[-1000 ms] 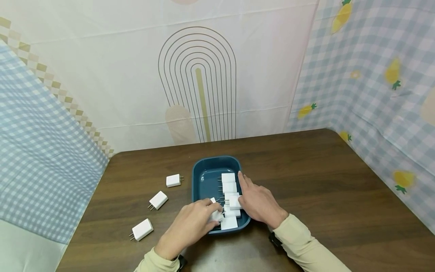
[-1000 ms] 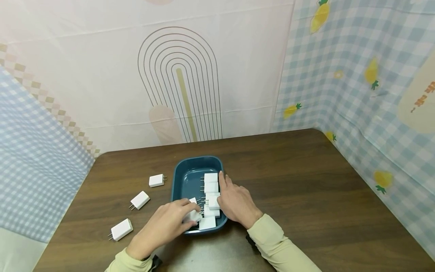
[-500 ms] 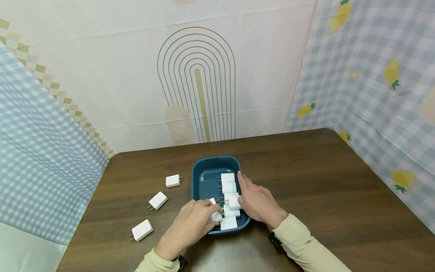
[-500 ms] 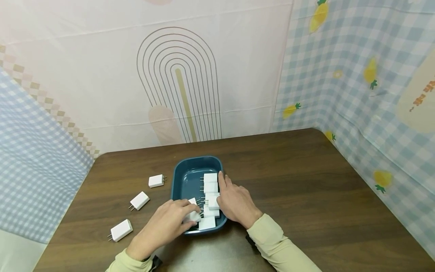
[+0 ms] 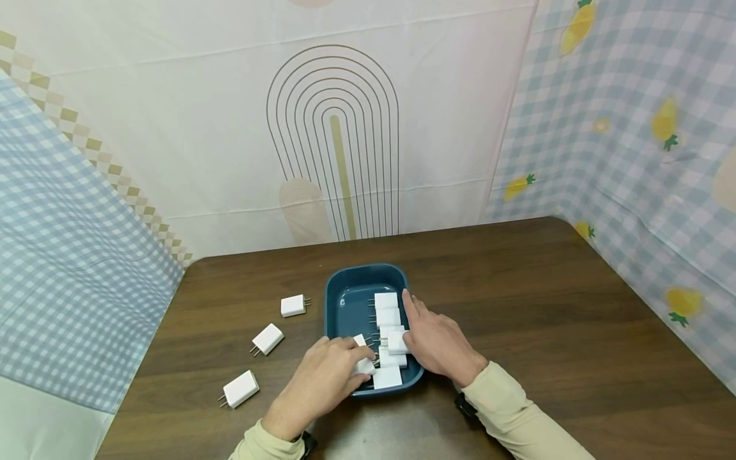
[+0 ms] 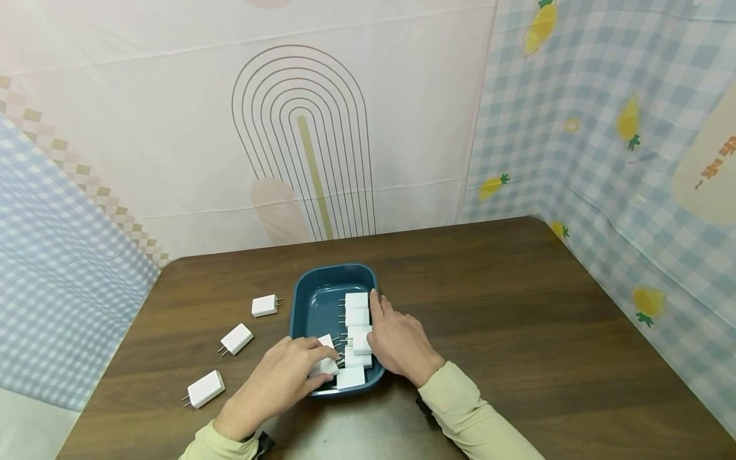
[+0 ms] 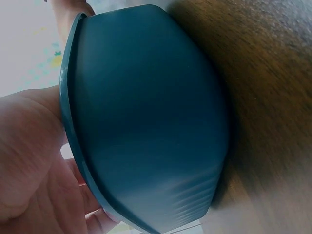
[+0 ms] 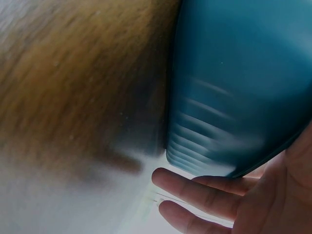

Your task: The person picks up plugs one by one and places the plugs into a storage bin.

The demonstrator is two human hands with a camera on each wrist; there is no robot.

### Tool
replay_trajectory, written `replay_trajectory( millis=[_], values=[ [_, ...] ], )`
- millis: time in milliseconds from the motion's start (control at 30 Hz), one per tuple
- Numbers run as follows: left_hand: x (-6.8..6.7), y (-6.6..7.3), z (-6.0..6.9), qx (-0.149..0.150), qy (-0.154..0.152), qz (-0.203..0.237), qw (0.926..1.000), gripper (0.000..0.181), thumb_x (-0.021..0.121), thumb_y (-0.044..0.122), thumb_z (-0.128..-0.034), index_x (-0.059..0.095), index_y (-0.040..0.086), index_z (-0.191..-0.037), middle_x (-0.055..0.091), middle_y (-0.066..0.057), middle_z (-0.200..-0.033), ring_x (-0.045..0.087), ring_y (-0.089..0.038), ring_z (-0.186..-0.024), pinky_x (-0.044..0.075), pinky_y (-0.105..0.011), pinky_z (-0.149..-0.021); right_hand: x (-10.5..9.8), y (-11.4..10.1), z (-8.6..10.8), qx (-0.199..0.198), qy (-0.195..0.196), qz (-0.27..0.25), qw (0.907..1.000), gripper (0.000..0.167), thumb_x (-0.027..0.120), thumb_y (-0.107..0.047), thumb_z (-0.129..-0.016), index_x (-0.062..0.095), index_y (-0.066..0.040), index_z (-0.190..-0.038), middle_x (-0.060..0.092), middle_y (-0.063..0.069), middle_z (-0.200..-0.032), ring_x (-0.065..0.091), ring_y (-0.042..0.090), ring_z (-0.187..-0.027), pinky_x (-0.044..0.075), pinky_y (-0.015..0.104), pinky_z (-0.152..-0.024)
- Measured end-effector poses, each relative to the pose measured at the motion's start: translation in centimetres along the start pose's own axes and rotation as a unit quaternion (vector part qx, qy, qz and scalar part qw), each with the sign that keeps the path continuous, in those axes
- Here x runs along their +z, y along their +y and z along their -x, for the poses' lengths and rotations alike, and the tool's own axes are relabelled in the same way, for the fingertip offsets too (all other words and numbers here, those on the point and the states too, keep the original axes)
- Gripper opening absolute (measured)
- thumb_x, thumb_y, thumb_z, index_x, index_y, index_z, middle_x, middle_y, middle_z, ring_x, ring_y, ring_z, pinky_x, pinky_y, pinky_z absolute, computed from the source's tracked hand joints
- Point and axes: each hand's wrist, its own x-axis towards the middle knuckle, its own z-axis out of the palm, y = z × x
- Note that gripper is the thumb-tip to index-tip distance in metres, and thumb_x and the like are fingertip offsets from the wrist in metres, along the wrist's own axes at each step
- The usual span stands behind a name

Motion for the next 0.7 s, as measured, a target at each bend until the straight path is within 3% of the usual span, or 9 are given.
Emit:
replay_trajectory(
  millis=[233, 400, 567, 700],
  values=[
    [0.05, 0.05, -0.03, -0.007, 0.0, -0.009, 0.9999, 0.023, 0.079, 0.035, -0.0867, 0.075, 0.027, -0.108, 0.072, 0.006, -0.095, 0.067, -0.012, -0.089, 0.037, -0.025, -0.067, -0.03, 0.08, 0.05, -0.001, 0.001, 0.001, 1.0, 0.071, 0.055, -0.021, -0.099, 0.024, 0.0, -0.16, 0.04, 0.022, -0.16, 0.066, 0.028, -0.105, 0.056, 0.044, -0.082],
    [-0.02, 0.16, -0.05, -0.007, -0.006, -0.013, 0.9999, 0.022, 0.077, 0.035, -0.0889, 0.076, 0.026, -0.109, 0.072, 0.006, -0.095, 0.067, -0.011, -0.088, 0.037, -0.024, -0.066, 0.05, 0.14, -0.02, 0.0, 0.004, 0.002, 1.0, 0.07, 0.055, -0.021, -0.099, 0.025, -0.001, -0.16, 0.04, 0.021, -0.16, 0.066, 0.028, -0.102, 0.056, 0.043, -0.08],
    [-0.17, 0.15, -0.02, -0.007, -0.009, -0.005, 0.9999, 0.02, 0.072, 0.034, -0.0939, 0.077, 0.026, -0.112, 0.073, 0.006, -0.096, 0.067, -0.011, -0.089, 0.042, -0.025, -0.069, 0.04, 0.16, -0.05, 0.002, 0.001, -0.003, 1.0, 0.071, 0.055, -0.02, -0.099, 0.024, -0.001, -0.16, 0.04, 0.021, -0.16, 0.058, 0.02, -0.073, 0.045, 0.034, -0.059],
    [-0.32, 0.07, 0.02, -0.006, -0.014, 0.008, 0.9998, 0.02, 0.07, 0.032, -0.0955, 0.077, 0.026, -0.113, 0.073, 0.006, -0.1, 0.068, -0.01, -0.093, 0.044, -0.026, -0.071, 0.01, 0.13, -0.03, 0.002, 0.003, -0.005, 1.0, 0.071, 0.054, -0.02, -0.099, 0.024, -0.001, -0.16, 0.04, 0.021, -0.159, 0.064, 0.023, -0.081, 0.052, 0.038, -0.067]
  ],
)
